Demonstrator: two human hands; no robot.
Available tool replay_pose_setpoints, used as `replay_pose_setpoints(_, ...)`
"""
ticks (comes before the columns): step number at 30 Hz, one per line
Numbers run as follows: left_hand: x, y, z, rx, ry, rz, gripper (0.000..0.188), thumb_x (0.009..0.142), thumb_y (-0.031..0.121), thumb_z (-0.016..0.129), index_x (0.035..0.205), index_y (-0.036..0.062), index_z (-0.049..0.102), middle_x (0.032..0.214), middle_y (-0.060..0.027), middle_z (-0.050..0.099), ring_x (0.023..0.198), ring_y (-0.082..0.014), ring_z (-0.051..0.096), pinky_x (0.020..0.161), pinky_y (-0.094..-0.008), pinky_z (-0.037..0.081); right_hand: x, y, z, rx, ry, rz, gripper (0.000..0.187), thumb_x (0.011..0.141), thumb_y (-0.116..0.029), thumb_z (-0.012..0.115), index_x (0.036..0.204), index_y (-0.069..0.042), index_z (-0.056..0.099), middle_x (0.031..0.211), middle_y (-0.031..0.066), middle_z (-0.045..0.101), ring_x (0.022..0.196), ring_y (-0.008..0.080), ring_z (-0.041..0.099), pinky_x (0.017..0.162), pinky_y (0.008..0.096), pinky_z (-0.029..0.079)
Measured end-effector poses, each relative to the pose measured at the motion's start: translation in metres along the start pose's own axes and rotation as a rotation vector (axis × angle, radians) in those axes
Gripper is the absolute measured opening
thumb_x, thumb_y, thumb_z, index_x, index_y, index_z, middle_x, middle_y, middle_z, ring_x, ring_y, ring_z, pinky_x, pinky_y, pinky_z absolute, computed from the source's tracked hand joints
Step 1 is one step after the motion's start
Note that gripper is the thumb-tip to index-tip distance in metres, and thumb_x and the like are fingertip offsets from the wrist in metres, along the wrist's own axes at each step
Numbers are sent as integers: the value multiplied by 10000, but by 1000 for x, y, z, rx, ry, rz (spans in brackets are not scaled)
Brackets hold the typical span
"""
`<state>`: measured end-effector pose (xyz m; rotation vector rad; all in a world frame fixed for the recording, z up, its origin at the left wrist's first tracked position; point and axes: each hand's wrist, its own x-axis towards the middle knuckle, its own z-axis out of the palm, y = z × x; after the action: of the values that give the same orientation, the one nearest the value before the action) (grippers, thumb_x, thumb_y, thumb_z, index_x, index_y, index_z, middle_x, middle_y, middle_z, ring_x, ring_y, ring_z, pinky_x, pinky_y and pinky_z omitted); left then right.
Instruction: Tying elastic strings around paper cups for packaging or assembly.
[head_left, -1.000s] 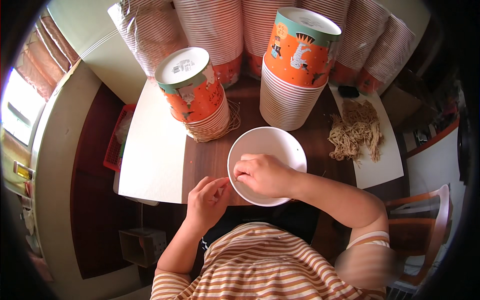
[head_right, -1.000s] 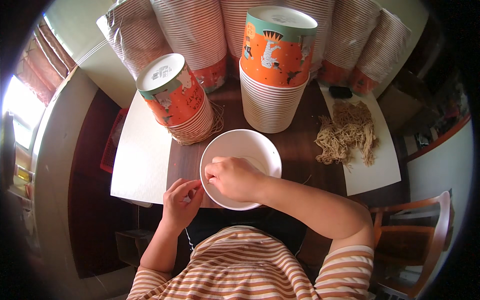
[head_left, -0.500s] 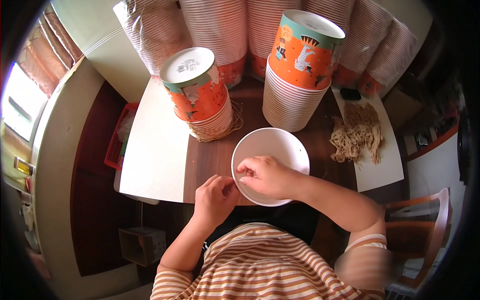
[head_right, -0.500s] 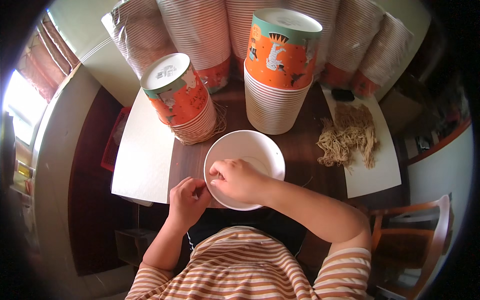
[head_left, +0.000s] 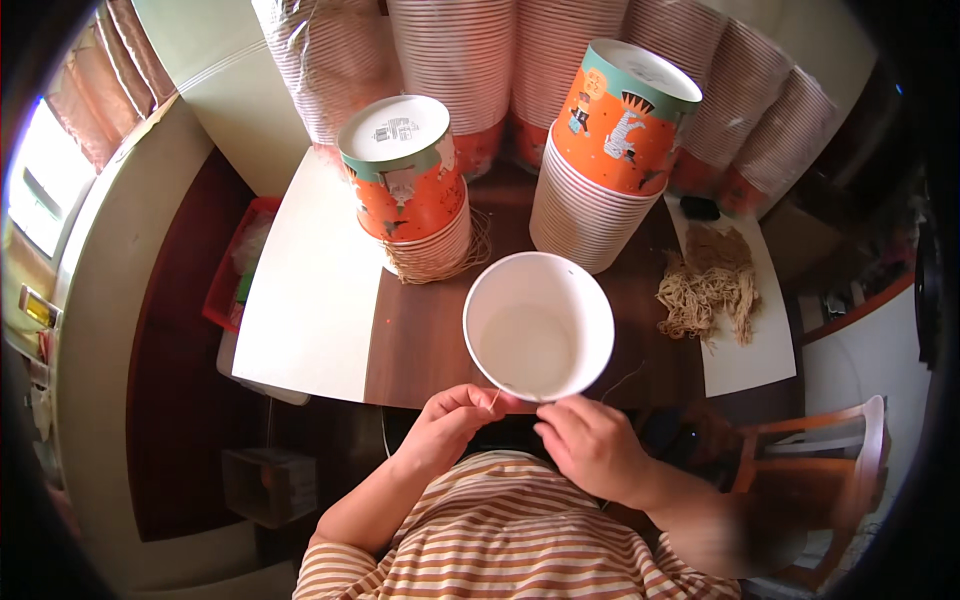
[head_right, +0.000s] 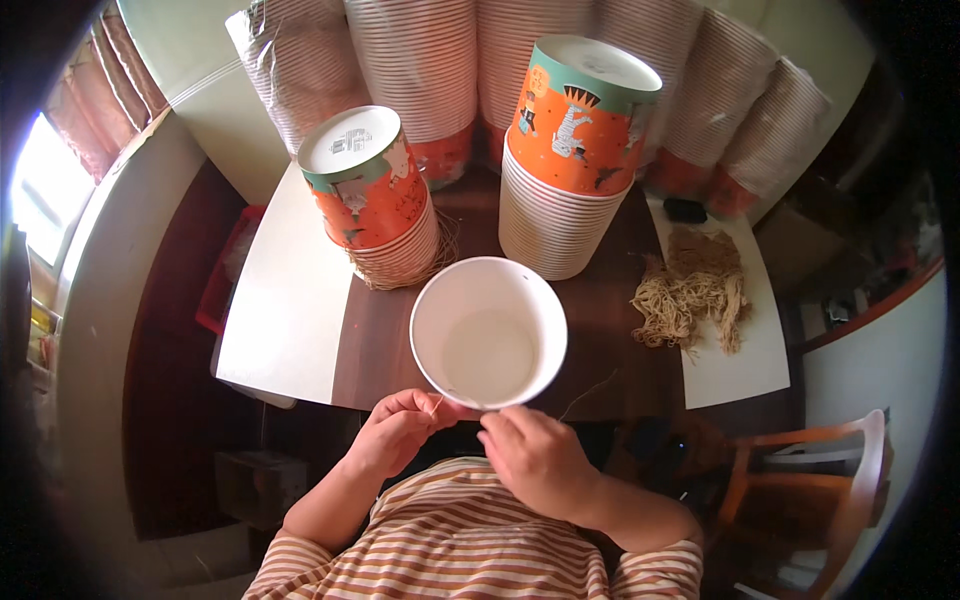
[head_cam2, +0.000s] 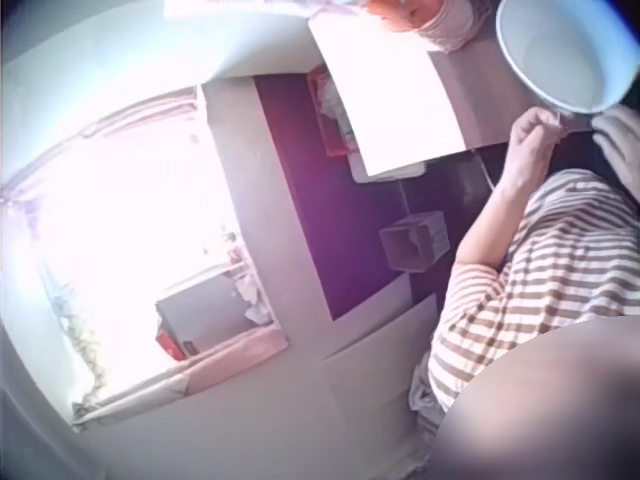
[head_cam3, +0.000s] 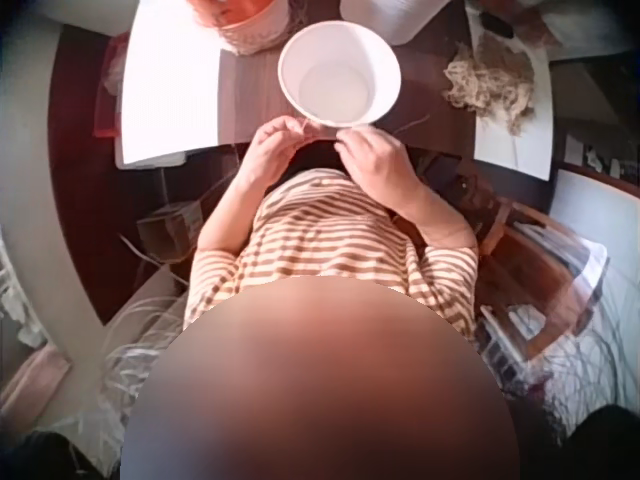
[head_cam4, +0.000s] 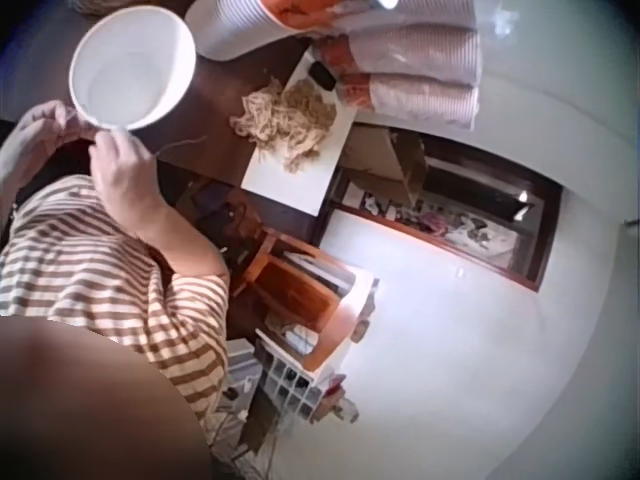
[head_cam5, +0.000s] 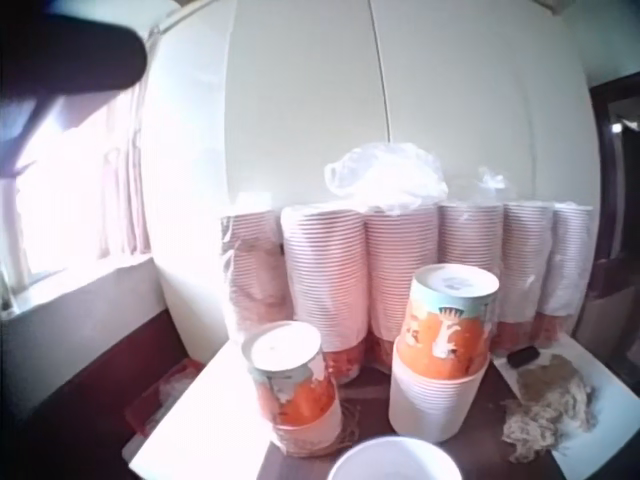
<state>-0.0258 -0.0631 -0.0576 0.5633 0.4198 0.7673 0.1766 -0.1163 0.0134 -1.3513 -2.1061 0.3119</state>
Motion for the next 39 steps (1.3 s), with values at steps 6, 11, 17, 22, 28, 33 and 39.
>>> replay_pose_setpoints(6, 25, -25, -2, 246, -31, 99, 112, 868, -25, 486, 865, 29, 585, 1231, -103, 556, 1067, -143, 530, 941, -318, 437, -9, 25, 43, 356, 169, 265, 167, 774, 37, 632, 918, -37, 587, 822, 137, 631, 707, 288, 646, 597, 346, 512)
replay_pose_setpoints(11, 20, -57, -25, 274, -64, 112, 89, 841, -54, 506, 818, 24, 543, 1277, -119, 529, 1065, -146, 514, 918, -300, 419, -32, 29, 89, 498, 250, 283, 109, 798, -3, 641, 896, -30, 602, 839, 130, 649, 744, 270, 654, 658, 343, 515)
replay_pose_setpoints(17, 19, -57, -16, 280, -94, 281, 80, 862, -50, 505, 830, 13, 544, 1226, -123, 551, 1057, -164, 531, 928, -319, 423, -28, 22, 83, 461, 358, 273, 127, 779, -93, 709, 850, -29, 625, 837, 89, 616, 773, 245, 590, 713, 320, 471)
replay_pose_setpoints(22, 14, -53, -10, 454, -24, 311, 16, 844, -4, 551, 846, -2, 567, 1169, -125, 566, 970, -187, 563, 856, -322, 456, -20, 20, 76, 414, 328, 284, 125, 762, -99, 731, 793, -30, 632, 790, 80, 591, 753, 229, 577, 707, 323, 471)
replay_pose_setpoints(28, 14, -38, -8, 975, -4, 557, 37, 803, 47, 601, 830, 35, 579, 1269, -174, 521, 1156, -244, 513, 971, -365, 388, -24, 17, 70, 554, 285, 388, 110, 792, -90, 716, 791, -9, 642, 773, 75, 618, 687, 161, 593, 645, 275, 469)
replay_pose_setpoints(33, 20, -47, -11, 105, -107, 242, 60, 865, -7, 515, 853, 47, 538, 1267, -154, 542, 1157, -205, 512, 971, -346, 399, -31, 20, 68, 710, 189, 416, 89, 821, -74, 693, 817, 6, 654, 795, 50, 644, 693, 100, 585, 620, 234, 461)
replay_pose_setpoints(39, 21, -47, -2, 4, -73, 130, 70, 900, -8, 492, 915, 50, 528, 1128, -179, 609, 1058, -232, 585, 929, -355, 451, -42, 22, 72, 732, 69, 531, 87, 831, -77, 685, 860, 4, 674, 843, 47, 661, 722, 86, 582, 632, 230, 458)
